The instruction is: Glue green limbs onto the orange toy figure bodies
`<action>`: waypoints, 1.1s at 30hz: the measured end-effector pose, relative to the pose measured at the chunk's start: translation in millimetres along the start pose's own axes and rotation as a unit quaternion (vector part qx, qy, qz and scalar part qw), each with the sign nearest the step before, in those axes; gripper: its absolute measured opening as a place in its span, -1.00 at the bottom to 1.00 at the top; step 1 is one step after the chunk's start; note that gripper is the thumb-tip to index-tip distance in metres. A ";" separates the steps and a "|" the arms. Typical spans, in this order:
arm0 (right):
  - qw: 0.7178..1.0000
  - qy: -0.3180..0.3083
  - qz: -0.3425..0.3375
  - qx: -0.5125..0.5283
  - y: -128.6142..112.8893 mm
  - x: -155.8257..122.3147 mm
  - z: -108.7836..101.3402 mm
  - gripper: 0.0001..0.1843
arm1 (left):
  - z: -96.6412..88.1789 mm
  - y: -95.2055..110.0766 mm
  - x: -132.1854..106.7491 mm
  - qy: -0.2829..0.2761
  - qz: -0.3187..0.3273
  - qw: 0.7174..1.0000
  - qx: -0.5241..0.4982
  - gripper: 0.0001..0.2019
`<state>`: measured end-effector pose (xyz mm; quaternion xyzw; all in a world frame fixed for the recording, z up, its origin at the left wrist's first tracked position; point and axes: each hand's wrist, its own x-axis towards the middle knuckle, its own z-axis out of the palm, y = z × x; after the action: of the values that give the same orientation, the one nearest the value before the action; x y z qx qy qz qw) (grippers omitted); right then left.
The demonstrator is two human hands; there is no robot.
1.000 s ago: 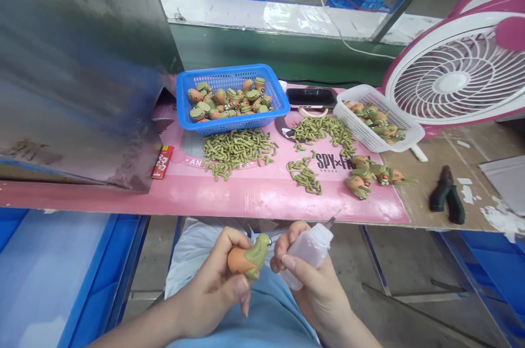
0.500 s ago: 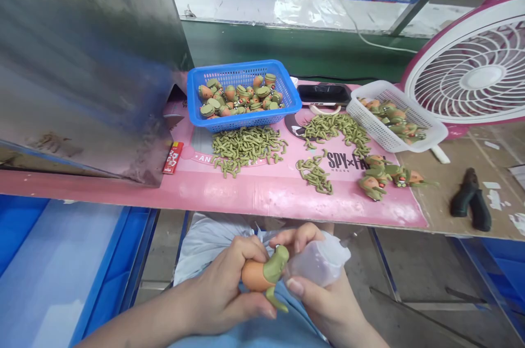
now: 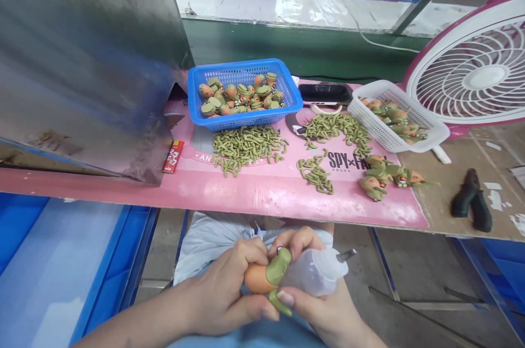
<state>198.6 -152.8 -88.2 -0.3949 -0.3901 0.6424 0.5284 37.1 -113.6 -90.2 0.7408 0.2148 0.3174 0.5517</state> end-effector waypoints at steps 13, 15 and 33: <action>1.000 0.013 0.000 0.012 -0.7 0.2 3.1 -0.70 | 4.5 -2.3 -2.4 0.020 -0.025 0.994 -0.101 -0.77; 0.997 0.058 0.013 0.040 0.4 0.7 3.3 -0.68 | 8.5 -4.7 -1.5 0.068 -0.077 0.966 -0.236 -0.77; 0.969 0.238 0.036 -0.059 -0.3 -10.0 -12.5 -0.53 | 8.6 5.5 15.6 0.281 -0.307 0.733 -0.538 -0.69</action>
<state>211.4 -161.6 -91.7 -0.5808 -0.2759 0.5243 0.5583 54.0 -110.7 -82.9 0.0908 0.3687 0.3873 0.8401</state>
